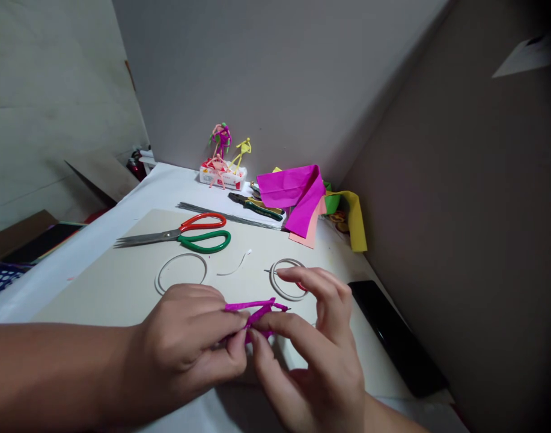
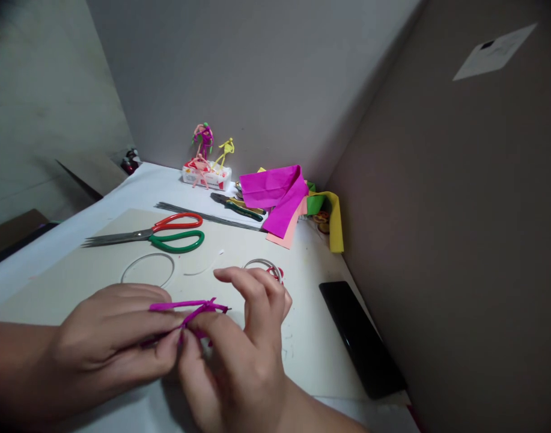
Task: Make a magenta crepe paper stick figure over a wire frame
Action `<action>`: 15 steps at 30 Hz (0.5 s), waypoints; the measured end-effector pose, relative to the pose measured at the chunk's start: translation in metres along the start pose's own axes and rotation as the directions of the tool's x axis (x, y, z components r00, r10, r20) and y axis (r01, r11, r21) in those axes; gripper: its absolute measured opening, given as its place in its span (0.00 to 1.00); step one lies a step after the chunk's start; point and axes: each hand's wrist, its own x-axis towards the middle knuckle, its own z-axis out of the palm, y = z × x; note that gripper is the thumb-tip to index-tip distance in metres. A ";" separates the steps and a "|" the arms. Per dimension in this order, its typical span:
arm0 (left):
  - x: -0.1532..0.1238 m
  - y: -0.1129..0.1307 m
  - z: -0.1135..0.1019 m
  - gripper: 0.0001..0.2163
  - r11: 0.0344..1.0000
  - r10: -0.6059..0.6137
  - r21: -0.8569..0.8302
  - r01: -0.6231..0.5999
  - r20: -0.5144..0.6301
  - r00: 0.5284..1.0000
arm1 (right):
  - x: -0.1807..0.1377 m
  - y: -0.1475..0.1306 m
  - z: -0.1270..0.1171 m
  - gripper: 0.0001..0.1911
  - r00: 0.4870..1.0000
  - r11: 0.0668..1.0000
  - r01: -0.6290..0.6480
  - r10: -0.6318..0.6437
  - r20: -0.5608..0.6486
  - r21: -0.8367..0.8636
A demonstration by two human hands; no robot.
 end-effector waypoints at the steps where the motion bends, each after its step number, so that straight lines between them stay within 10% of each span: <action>1: 0.000 0.000 0.000 0.09 1.000 0.015 0.001 -0.015 0.001 1.000 | 0.000 0.000 0.000 0.08 1.000 1.000 -0.002 0.002 -0.004 -0.003; 15: -0.004 -0.003 0.003 0.07 0.997 0.063 -0.055 -0.061 0.021 0.998 | 0.000 0.000 0.004 0.06 0.999 0.999 0.027 -0.027 -0.017 -0.021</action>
